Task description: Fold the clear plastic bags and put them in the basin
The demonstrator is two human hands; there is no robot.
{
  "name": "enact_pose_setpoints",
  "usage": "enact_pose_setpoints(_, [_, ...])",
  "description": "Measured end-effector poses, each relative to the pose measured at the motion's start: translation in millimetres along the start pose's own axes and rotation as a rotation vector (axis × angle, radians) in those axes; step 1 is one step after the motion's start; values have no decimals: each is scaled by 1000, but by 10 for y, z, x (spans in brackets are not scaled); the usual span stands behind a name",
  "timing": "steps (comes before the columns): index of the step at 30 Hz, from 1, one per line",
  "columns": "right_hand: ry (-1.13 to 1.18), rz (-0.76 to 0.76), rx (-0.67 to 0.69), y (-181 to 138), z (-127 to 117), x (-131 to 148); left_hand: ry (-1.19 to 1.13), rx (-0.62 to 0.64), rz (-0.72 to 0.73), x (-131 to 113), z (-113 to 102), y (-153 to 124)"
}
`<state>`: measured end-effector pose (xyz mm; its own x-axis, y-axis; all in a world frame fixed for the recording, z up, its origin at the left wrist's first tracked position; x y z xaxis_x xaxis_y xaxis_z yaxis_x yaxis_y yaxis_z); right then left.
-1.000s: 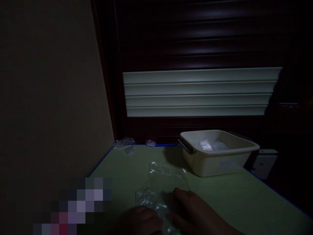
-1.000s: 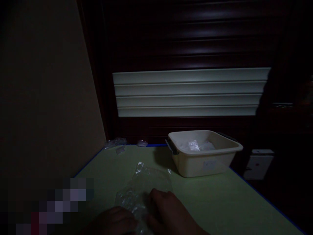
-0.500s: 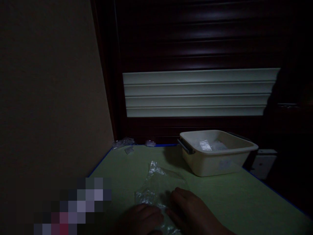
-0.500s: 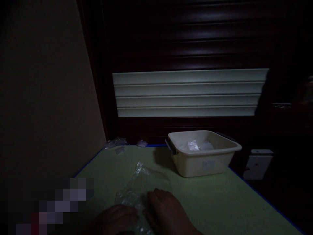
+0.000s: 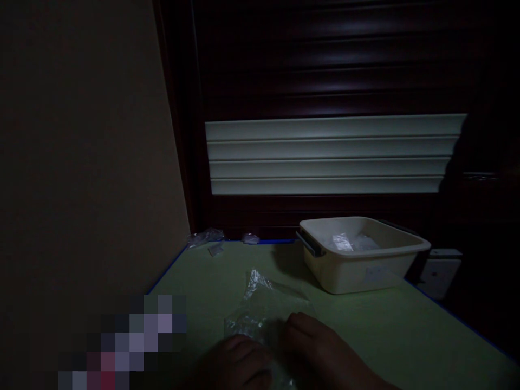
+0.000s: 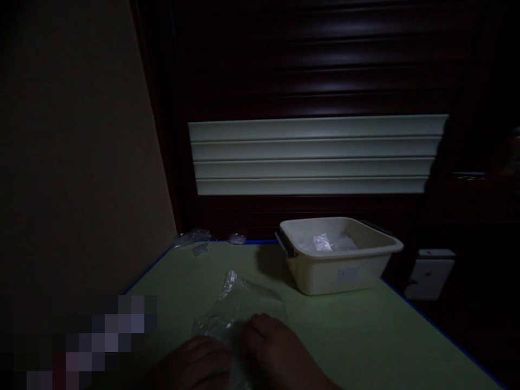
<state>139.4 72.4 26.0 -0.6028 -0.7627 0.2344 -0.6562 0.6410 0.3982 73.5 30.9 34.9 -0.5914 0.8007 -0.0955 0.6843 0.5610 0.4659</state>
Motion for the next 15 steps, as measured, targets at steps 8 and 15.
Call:
enact_pose_setpoints(8, [46, -47, 174, -16, 112, 36, -65, 4, -120, 130, -4, -36])
enact_pose_setpoints(15, [67, 16, 293, -40, 81, 51, 5, -31, -119, 138, -40, 2])
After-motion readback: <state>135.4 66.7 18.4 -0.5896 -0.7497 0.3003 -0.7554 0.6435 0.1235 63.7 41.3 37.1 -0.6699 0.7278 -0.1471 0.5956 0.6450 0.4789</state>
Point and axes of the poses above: each hand's wrist, its own y-axis towards the middle knuckle, its own z-axis out of the palm, x = y × z, the point moved 10 cm from there along y, towards the middle knuckle, and after that the axes turned 3 degrees about -x, right-handed, at the moved point
